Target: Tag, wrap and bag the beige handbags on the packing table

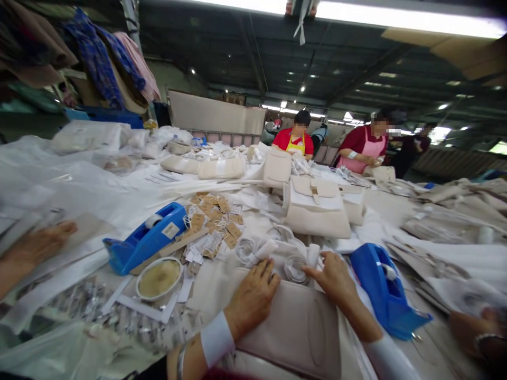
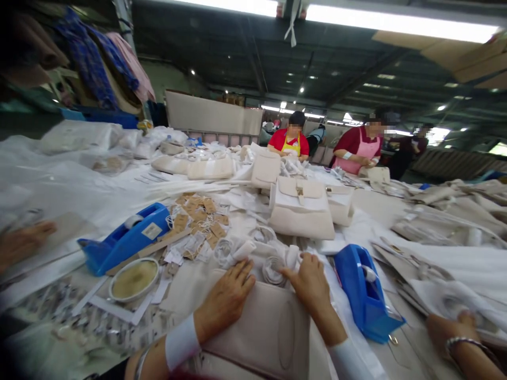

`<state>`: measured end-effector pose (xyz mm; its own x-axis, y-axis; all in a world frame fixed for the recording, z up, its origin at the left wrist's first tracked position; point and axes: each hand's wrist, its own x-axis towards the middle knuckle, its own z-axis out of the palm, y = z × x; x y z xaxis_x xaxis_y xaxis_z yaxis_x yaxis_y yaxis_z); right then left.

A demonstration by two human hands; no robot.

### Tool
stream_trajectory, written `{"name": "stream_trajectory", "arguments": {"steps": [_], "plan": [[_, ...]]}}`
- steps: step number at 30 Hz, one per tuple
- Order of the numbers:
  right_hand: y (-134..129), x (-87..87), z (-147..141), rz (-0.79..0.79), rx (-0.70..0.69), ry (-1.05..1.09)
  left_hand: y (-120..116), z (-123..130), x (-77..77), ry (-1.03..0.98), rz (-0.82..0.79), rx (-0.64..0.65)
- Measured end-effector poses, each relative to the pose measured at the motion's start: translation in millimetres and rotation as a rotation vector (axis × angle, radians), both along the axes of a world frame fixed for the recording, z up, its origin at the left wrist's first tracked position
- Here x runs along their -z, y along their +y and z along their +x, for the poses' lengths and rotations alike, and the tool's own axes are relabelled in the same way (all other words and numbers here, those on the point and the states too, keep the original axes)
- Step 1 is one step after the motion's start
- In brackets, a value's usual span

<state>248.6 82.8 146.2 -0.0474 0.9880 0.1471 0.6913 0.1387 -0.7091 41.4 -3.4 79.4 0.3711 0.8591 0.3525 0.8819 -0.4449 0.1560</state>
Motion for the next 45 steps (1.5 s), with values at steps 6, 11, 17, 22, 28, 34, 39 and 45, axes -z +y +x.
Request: {"name": "stream_trajectory", "arguments": {"steps": [6,11,17,22,28,34,39,45], "plan": [[-21.3,26.6,-44.3,0.582,-0.352,-0.264,-3.5,0.2,-0.2,-0.071,0.079,-0.016],[-14.5,63.0,-65.7,0.485,-0.36,-0.393,-8.6,-3.0,-3.9,-0.309,0.237,-0.286],[-14.1,66.8,-63.1,0.503,-0.399,-0.431,20.3,-8.5,-17.1,-0.35,0.213,-0.587],[-17.3,62.4,-65.5,0.513,-0.419,-0.493,34.7,-8.1,-29.8,-0.274,0.15,-0.59],[-17.6,58.3,-66.9,0.501,-0.462,-0.479,32.7,-10.8,-22.5,-0.388,0.274,-0.367],[-18.1,53.0,-63.7,0.496,-0.457,-0.448,40.1,-22.8,-29.9,-0.672,0.046,-0.185],[-16.8,57.5,-64.0,0.503,-0.462,-0.447,47.0,-19.4,-35.3,-0.773,-0.039,-0.247],[-10.7,69.6,-68.0,0.492,-0.396,-0.422,60.2,-36.6,-38.4,-0.898,-0.179,-0.281]]}}
